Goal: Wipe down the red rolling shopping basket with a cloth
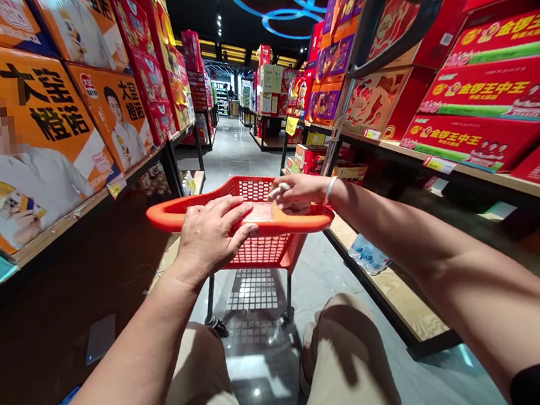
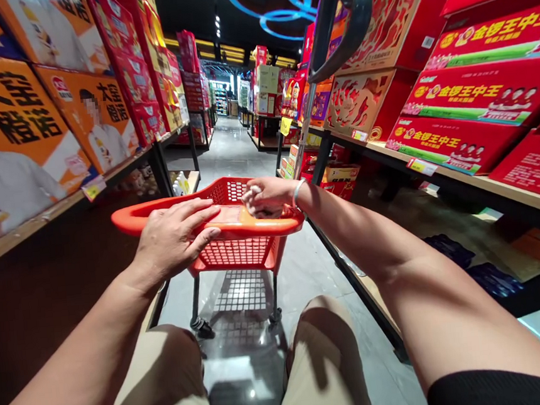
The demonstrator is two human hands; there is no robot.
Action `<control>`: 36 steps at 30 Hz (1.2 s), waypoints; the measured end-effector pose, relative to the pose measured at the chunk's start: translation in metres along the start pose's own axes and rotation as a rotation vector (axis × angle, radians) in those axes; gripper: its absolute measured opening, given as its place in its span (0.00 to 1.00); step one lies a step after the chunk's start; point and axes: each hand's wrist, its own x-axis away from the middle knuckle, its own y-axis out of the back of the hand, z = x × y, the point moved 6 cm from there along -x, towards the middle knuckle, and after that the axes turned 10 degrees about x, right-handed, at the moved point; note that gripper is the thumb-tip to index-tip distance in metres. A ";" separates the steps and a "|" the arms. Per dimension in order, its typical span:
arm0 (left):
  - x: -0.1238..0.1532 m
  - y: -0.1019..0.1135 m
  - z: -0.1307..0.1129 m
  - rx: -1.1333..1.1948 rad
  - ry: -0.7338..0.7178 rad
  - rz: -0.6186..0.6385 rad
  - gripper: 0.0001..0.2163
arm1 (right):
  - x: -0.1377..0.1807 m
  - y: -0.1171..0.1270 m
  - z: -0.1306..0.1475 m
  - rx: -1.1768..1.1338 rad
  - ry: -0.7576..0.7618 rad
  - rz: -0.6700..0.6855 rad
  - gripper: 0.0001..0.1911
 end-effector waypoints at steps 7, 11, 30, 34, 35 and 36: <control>0.001 0.006 0.009 0.042 0.003 0.003 0.22 | 0.032 -0.001 0.031 -0.239 0.177 0.030 0.23; 0.001 0.010 0.015 0.047 -0.003 0.036 0.22 | 0.048 0.010 0.021 -0.174 0.161 0.186 0.18; 0.012 0.028 0.026 -0.024 0.036 0.036 0.23 | 0.164 -0.052 0.040 0.488 0.773 -0.813 0.18; 0.011 0.028 -0.007 0.000 0.009 -0.019 0.27 | 0.153 -0.042 0.005 0.268 0.589 -0.987 0.15; 0.010 0.024 -0.017 0.042 -0.023 -0.005 0.27 | 0.152 -0.041 -0.002 0.197 0.525 -1.029 0.15; 0.009 0.018 -0.028 0.086 -0.062 0.019 0.27 | 0.151 -0.041 -0.007 0.139 0.467 -1.073 0.14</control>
